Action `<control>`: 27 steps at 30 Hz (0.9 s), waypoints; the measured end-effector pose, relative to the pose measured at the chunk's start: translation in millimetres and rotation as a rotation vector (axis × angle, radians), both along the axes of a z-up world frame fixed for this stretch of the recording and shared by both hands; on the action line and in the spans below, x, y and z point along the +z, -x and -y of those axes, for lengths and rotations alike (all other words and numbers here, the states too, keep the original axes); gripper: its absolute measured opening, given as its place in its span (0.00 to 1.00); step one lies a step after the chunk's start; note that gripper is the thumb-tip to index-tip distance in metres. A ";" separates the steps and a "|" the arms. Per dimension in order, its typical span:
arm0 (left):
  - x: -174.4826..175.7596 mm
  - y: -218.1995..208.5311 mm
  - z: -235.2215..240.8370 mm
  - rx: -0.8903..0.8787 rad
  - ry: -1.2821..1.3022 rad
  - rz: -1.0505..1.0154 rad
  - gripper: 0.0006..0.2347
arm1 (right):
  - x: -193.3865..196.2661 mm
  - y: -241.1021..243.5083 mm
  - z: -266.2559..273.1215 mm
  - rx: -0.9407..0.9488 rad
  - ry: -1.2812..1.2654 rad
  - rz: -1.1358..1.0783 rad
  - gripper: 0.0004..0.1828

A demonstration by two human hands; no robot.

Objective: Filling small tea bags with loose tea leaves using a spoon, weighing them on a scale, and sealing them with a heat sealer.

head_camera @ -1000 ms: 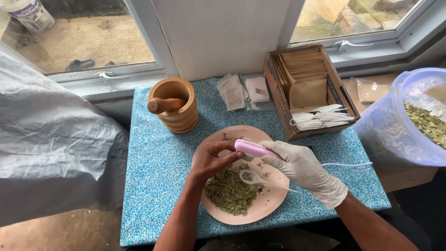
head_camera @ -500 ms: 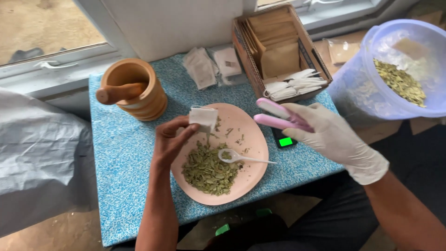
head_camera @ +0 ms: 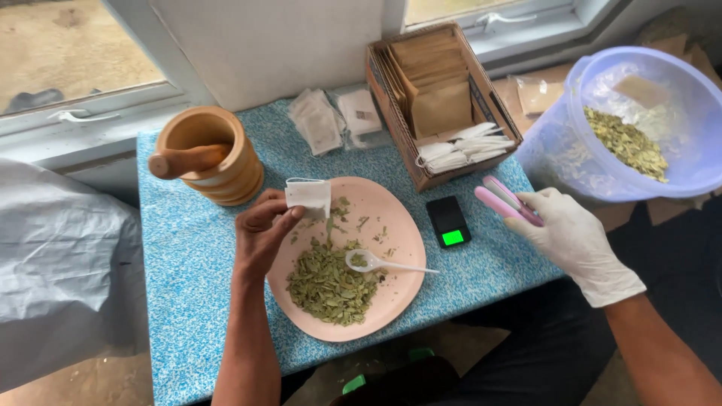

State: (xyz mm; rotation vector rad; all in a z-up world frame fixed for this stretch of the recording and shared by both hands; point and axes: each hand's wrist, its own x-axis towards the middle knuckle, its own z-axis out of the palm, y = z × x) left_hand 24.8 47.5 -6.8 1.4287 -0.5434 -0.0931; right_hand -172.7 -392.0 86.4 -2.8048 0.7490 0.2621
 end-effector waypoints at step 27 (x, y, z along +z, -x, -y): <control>-0.7 -4.0 1.7 0.027 0.046 0.041 0.10 | -22.6 -8.7 5.8 -0.026 0.090 -0.209 0.48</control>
